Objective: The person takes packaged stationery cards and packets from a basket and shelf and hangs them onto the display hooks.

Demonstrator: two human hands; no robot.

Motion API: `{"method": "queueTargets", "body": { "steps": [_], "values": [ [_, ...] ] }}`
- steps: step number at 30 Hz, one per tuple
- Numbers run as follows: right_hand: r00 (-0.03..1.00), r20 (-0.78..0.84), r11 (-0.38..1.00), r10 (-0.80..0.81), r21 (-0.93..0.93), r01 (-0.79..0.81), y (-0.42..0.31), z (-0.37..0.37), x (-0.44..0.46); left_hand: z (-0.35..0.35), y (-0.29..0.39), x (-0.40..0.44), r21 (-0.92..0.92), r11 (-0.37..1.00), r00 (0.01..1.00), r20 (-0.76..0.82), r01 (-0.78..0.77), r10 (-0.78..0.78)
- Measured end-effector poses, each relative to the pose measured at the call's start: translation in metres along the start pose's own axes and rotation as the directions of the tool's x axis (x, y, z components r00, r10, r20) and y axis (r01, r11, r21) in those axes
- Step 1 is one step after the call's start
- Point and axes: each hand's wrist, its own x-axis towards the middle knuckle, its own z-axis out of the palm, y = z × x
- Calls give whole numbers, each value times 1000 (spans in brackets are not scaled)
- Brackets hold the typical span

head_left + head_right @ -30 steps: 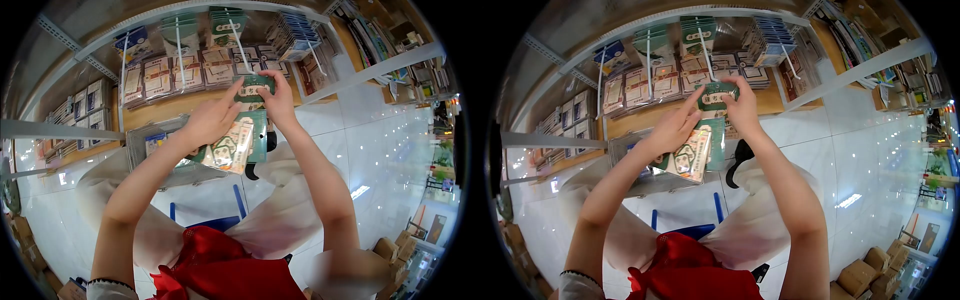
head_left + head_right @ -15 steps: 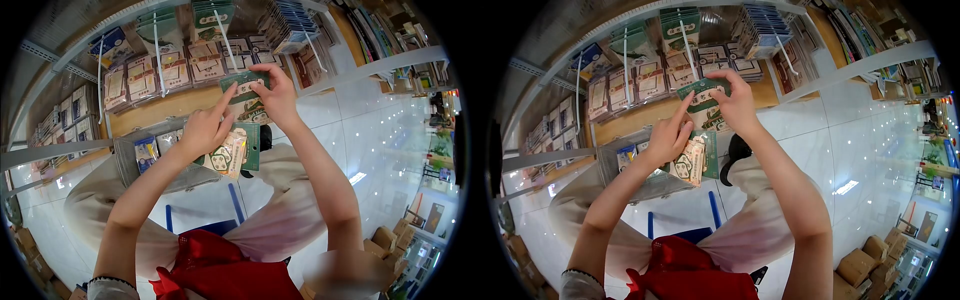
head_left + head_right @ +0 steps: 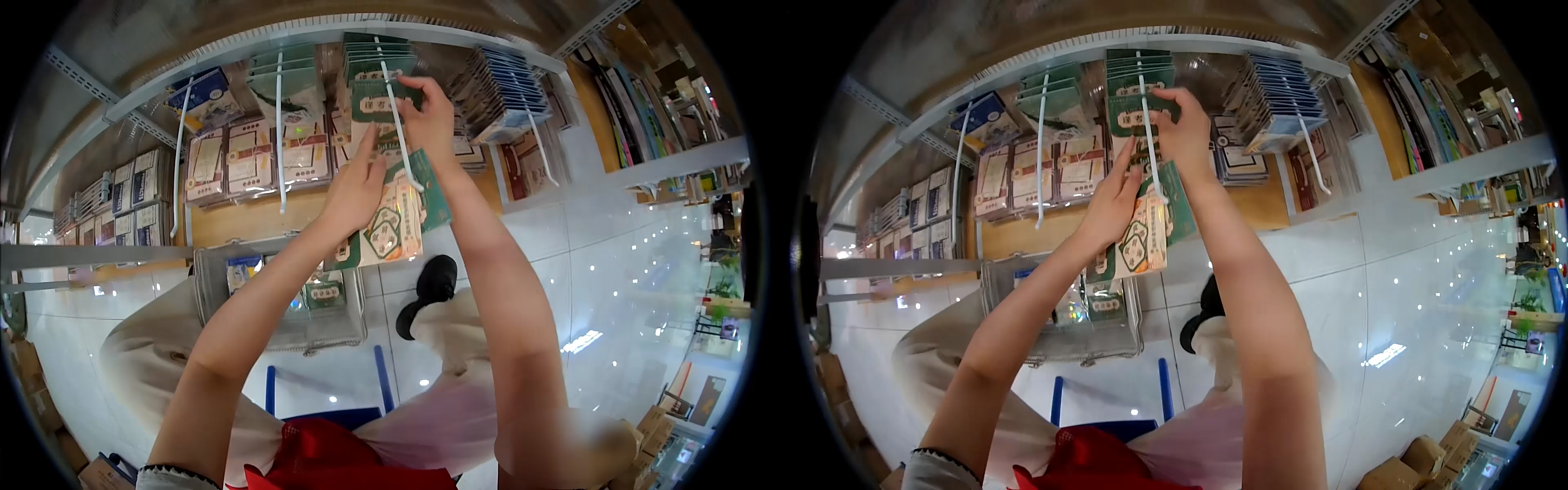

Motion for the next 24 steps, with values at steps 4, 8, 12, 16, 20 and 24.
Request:
{"method": "queueTargets", "body": {
  "steps": [4,8,12,16,20,24],
  "values": [
    [975,-16,969,-222,-118,218,16,11,43,8,-19,42,2,954,931,-217,-299,292],
    [908,-28,885,-417,-240,399,13,11,45,21,-49,43,-142,969,978,-87,-201,190],
    [839,-16,730,-544,-502,463,2,-20,25,19,-96,5,-180,982,952,305,49,9],
    [991,14,893,131,-436,-112,-18,-81,-37,-6,-98,-51,67,989,923,356,132,-147],
    [345,307,415,887,-202,-887,-102,-93,-115,-29,-75,-93,272,962,935,344,-9,-88],
    [266,510,450,818,-280,-848,-156,-51,-163,-53,-37,-117,267,955,986,133,-130,97]
  ]
}}
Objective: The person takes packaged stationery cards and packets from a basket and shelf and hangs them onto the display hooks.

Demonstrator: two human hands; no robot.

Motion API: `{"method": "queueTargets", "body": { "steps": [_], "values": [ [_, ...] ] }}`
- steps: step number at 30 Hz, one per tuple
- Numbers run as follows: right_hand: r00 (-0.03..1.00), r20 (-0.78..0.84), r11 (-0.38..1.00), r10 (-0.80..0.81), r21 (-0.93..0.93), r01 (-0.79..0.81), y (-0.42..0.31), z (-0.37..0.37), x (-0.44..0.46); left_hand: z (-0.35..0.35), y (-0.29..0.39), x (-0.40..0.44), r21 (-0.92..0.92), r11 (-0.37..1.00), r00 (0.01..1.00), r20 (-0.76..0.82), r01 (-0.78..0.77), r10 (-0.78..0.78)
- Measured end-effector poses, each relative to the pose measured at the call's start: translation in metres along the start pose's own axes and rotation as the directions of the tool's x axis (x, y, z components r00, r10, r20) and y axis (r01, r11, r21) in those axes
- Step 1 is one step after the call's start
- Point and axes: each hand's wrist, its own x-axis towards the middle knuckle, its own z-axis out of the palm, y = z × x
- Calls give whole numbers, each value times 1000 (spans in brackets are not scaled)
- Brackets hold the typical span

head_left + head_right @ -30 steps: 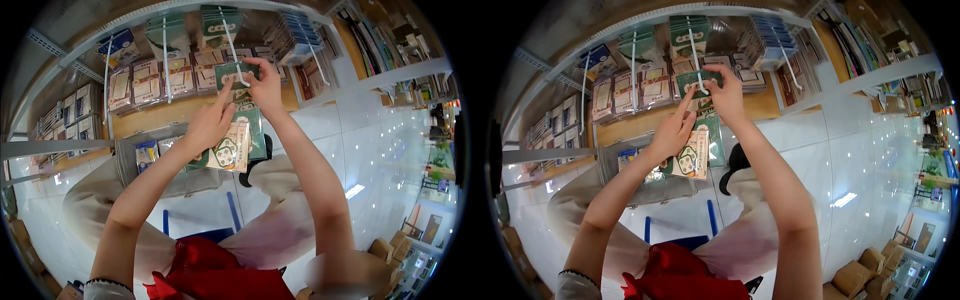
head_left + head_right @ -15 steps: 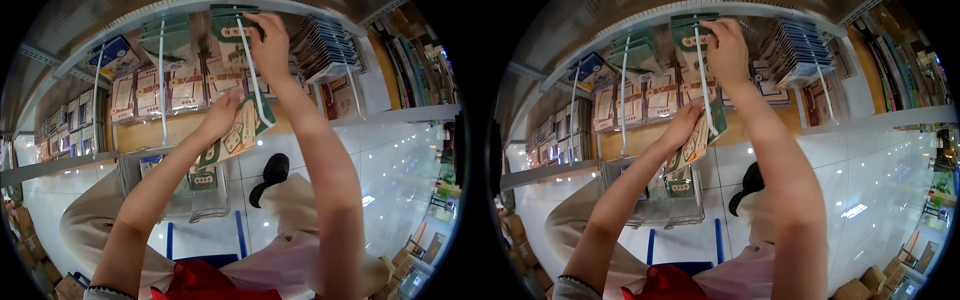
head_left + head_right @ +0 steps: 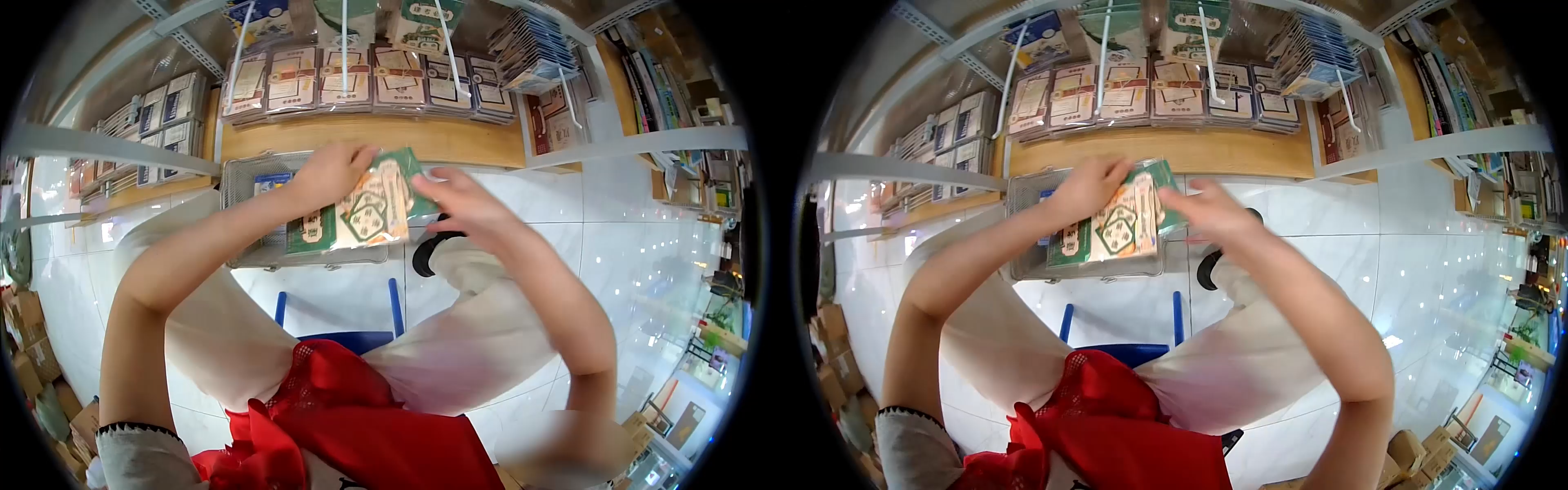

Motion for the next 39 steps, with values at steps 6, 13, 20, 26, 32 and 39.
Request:
{"method": "queueTargets", "body": {
  "steps": [6,13,20,26,32,39],
  "values": [
    [939,-25,856,-344,403,325,-2,57,-14,-62,32,-47,-53,979,898,-410,-195,157],
    [807,-306,628,-506,510,587,-18,50,-14,-91,26,-65,-442,893,953,-299,-87,-56],
    [703,-469,593,-535,384,708,-30,31,2,-126,22,-53,-692,695,878,-440,-197,-188],
    [603,-506,632,-616,139,762,-48,5,-4,-150,17,-50,-739,617,827,-506,-270,-244],
    [643,-423,522,-638,376,765,-47,3,-3,-145,20,-51,-793,566,843,-451,-228,-294],
    [720,-370,614,-587,376,694,-40,26,4,-125,35,-54,-840,497,896,-374,-218,-239]
  ]
}}
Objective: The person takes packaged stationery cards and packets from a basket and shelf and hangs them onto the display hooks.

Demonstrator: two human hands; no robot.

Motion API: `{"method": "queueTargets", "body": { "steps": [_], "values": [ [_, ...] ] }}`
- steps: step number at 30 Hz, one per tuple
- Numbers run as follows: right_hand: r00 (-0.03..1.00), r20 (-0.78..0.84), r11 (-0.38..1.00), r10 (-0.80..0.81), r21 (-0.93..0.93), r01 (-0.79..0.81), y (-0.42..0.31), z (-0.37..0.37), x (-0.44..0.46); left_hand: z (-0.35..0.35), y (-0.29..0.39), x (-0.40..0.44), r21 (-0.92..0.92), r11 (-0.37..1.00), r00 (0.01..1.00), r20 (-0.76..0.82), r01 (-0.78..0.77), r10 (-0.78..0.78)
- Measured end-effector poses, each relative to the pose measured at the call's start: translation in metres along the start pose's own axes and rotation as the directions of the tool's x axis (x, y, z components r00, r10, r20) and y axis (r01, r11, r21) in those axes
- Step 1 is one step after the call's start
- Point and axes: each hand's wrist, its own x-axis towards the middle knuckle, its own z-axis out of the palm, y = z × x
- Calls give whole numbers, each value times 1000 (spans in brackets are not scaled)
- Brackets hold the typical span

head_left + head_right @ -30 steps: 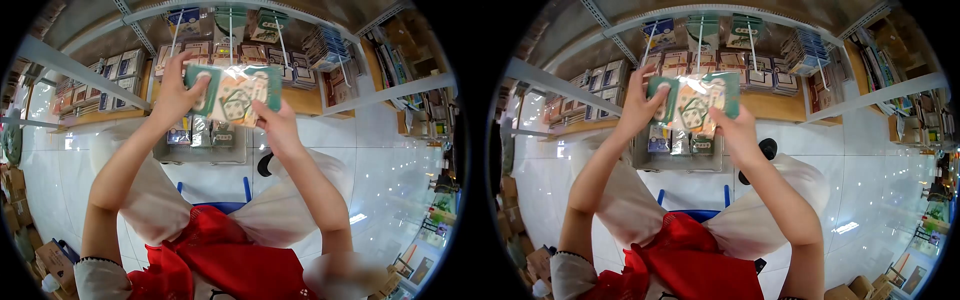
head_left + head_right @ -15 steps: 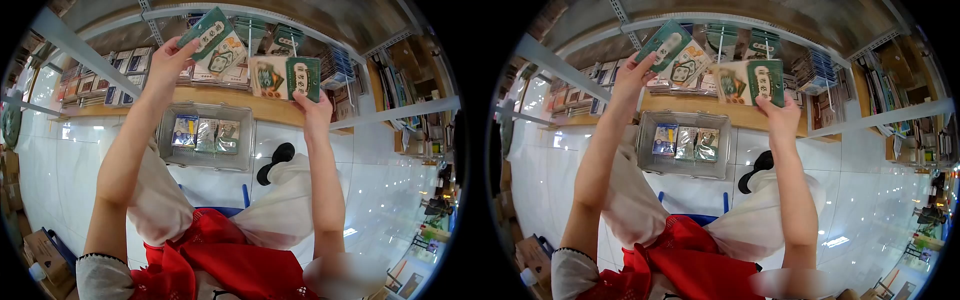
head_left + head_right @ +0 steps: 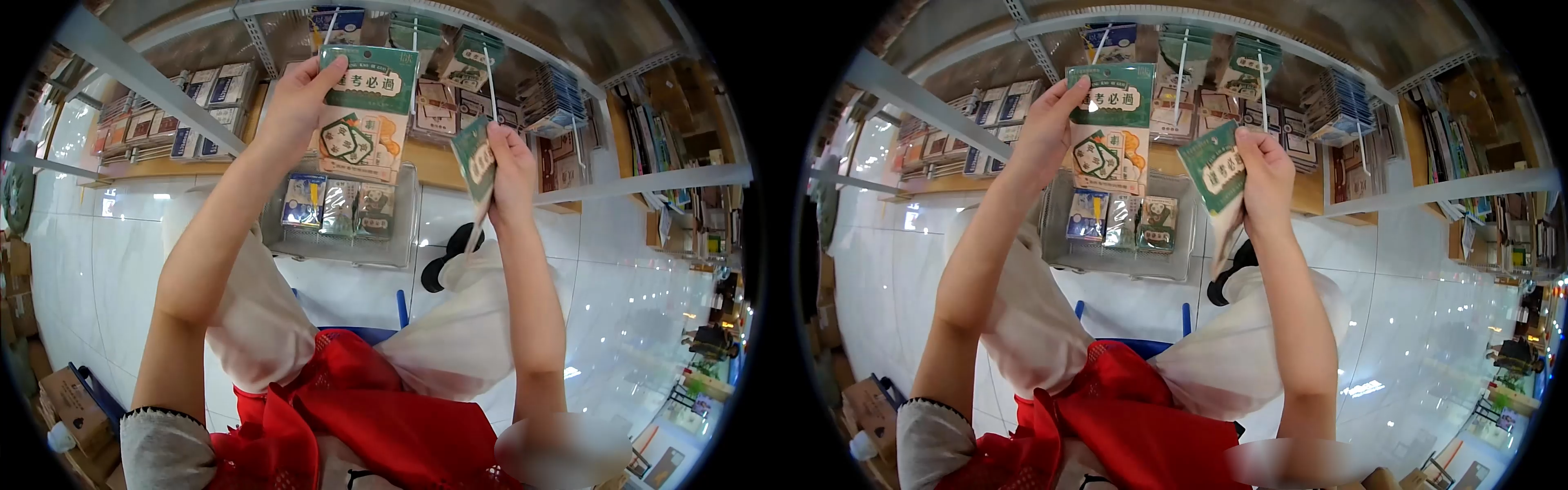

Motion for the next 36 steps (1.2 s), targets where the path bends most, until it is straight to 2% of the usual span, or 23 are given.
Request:
{"method": "queueTargets", "body": {
  "steps": [1,4,8,11,14,15,19,22,25,28,31,34,35,36],
  "values": [
    [998,-55,996,-33,-90,28,2,2,1,1,-2,0,9,1000,1000,12,-7,7],
    [983,-136,985,-124,-134,106,3,1,6,2,-3,-2,-21,1000,998,52,19,-18],
    [966,-195,977,-172,-159,142,4,-2,12,3,0,-5,-70,989,989,85,130,-123],
    [975,-186,982,-122,-168,91,12,-6,16,6,-10,-8,-158,955,959,179,251,-222],
    [989,-116,985,-93,-159,74,20,6,7,22,-22,-19,-194,932,932,261,307,-252],
    [994,-99,994,-50,-103,39,24,13,2,19,-32,-18,-145,921,906,288,360,-309],
    [993,25,990,115,76,-116,35,32,-17,27,-40,-28,-131,940,934,222,314,-280],
    [999,-39,982,23,188,-16,32,39,-17,26,-40,-27,-64,970,967,118,235,-226],
    [999,12,995,-42,94,41,25,36,-14,25,-42,-24,-54,982,984,29,179,-178],
    [997,62,998,-49,38,46,28,34,-13,24,-42,-25,-42,982,982,29,185,-184],
    [999,32,1000,4,-12,-4,40,35,-12,27,-43,-26,12,990,990,18,138,-138],
    [996,90,997,26,-79,-19,47,34,-12,30,-45,-27,121,989,995,48,81,-87],
    [994,69,994,87,-79,-82,45,32,-13,32,-44,-28,140,989,998,26,57,-61],
    [996,57,995,70,-72,-66,46,30,-12,34,-42,-30,159,987,999,5,33,-35]
  ]
}}
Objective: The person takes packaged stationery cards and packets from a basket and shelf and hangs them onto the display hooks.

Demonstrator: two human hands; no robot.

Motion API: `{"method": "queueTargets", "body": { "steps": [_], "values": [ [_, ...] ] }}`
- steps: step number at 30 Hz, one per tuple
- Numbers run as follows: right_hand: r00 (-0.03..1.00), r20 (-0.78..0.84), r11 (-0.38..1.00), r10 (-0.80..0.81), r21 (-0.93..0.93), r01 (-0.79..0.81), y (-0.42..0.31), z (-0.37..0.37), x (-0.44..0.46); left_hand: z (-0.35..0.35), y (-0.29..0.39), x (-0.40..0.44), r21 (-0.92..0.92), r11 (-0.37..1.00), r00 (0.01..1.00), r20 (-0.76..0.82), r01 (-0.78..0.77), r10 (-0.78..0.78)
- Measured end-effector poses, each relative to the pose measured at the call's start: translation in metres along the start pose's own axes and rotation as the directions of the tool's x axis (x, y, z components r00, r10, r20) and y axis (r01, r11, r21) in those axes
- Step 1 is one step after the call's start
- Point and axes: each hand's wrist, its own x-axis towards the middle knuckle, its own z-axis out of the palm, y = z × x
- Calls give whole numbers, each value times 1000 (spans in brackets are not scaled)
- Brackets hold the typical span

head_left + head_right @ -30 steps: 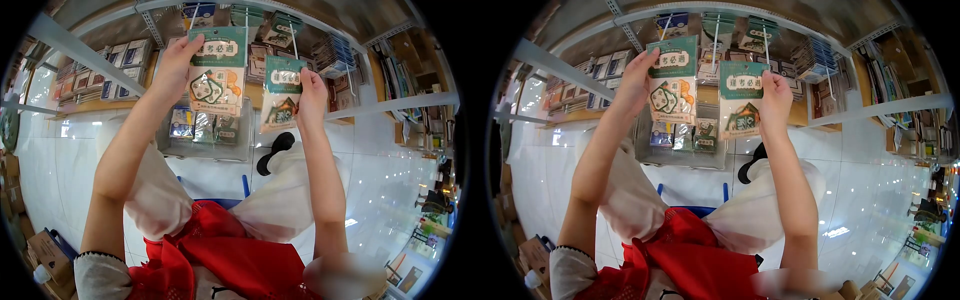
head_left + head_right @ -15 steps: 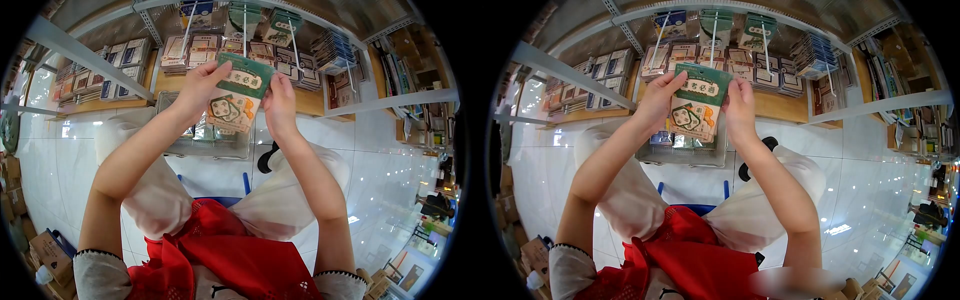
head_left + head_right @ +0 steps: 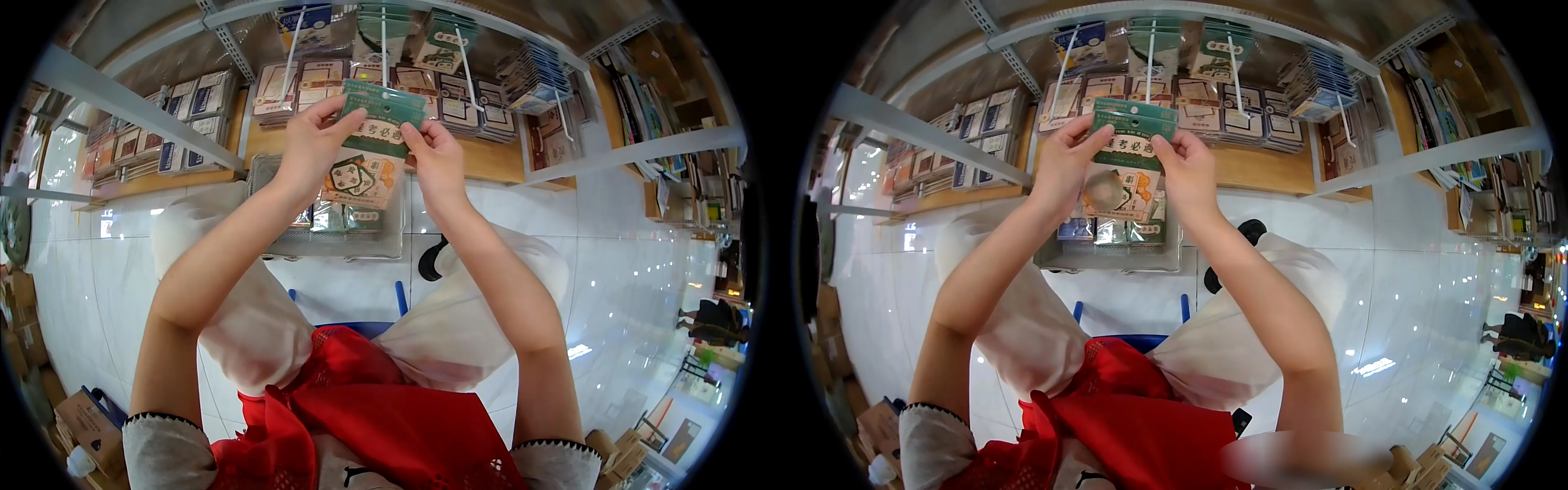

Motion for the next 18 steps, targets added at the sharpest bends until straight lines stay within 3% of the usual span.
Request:
{"method": "queueTargets", "body": {
  "steps": [5,8,11,13,16,18],
  "values": [
    [982,-162,982,-96,145,120,-9,-17,11,-15,12,15,-140,972,980,-88,-187,176],
    [884,-279,920,-375,-226,319,-15,-59,28,-34,22,25,-251,955,968,-232,-157,98],
    [850,-229,838,-475,-411,358,-28,-76,28,-54,2,36,-348,935,993,-114,-58,20],
    [879,-252,874,-405,-390,291,-26,-90,31,-45,3,30,-456,889,999,5,39,-41],
    [891,-273,867,-364,-448,217,-20,-99,36,-26,5,27,-137,982,991,48,132,-126],
    [893,-283,866,-351,-460,194,-13,-102,40,-21,-11,30,195,980,975,210,37,-78]
  ]
}}
